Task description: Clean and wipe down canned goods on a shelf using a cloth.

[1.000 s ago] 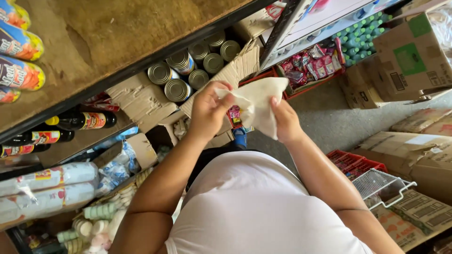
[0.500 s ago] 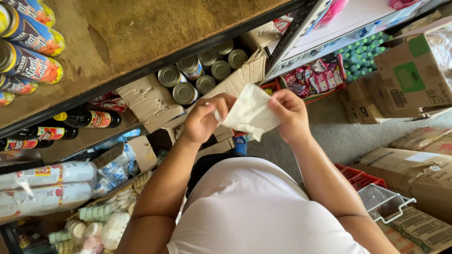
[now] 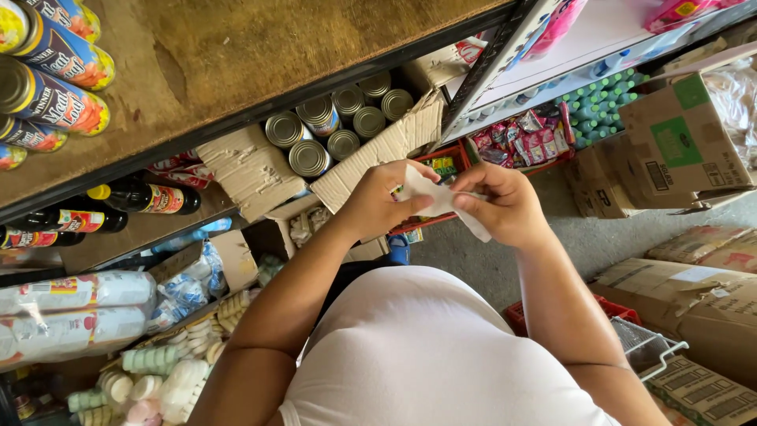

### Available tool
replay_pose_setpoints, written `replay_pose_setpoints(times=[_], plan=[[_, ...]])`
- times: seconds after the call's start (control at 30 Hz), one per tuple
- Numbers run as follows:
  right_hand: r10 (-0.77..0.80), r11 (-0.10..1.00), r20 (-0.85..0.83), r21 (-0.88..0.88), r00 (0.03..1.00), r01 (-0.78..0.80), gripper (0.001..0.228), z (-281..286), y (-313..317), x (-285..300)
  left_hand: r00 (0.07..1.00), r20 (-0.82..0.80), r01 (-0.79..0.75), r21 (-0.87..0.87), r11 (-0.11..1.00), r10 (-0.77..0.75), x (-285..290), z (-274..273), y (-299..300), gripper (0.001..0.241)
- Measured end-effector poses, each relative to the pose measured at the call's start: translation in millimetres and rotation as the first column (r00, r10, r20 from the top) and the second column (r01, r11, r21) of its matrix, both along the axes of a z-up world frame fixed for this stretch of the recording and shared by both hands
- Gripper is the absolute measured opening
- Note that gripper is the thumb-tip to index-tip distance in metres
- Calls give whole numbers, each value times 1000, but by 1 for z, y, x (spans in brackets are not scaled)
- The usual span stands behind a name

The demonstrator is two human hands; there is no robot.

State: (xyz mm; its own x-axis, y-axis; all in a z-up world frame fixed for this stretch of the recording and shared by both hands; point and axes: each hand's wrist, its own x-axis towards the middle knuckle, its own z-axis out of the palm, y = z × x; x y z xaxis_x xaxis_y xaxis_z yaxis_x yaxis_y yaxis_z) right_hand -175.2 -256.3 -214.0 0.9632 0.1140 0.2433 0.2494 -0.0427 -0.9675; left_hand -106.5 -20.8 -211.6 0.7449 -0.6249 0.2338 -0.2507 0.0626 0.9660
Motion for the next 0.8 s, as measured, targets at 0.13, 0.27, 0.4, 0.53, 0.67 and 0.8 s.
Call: replay_pose_setpoints(times=[0.13,0.27,0.4,0.53,0.67,0.8], plan=[[27,998,-113,53,993,-21,40,-8,-19,0,983,-182,3,-91,996,-20,3,-2,2,15],[0,985,-214,-167,977,-36,37,32,-20,-5,994,-107,-19,85,996,28,8,-9,7,27],[28,951,-226,-293,974,-95,16,10,-36,-6,982,-181,-52,49,997,60,6,-3,6,29],[26,994,-223,107,974,-2,20,-4,-33,-2,858,-491,-192,-33,981,151,0,-12,-2,19],[-30,909,-306,388,952,154,22,-36,-29,2,722,-691,-226,-172,959,46,-3,-20,-12,16],[-144,834,-353,459,925,305,26,-29,-21,7,840,-526,19,-222,975,-136,-3,-7,-14,18]])
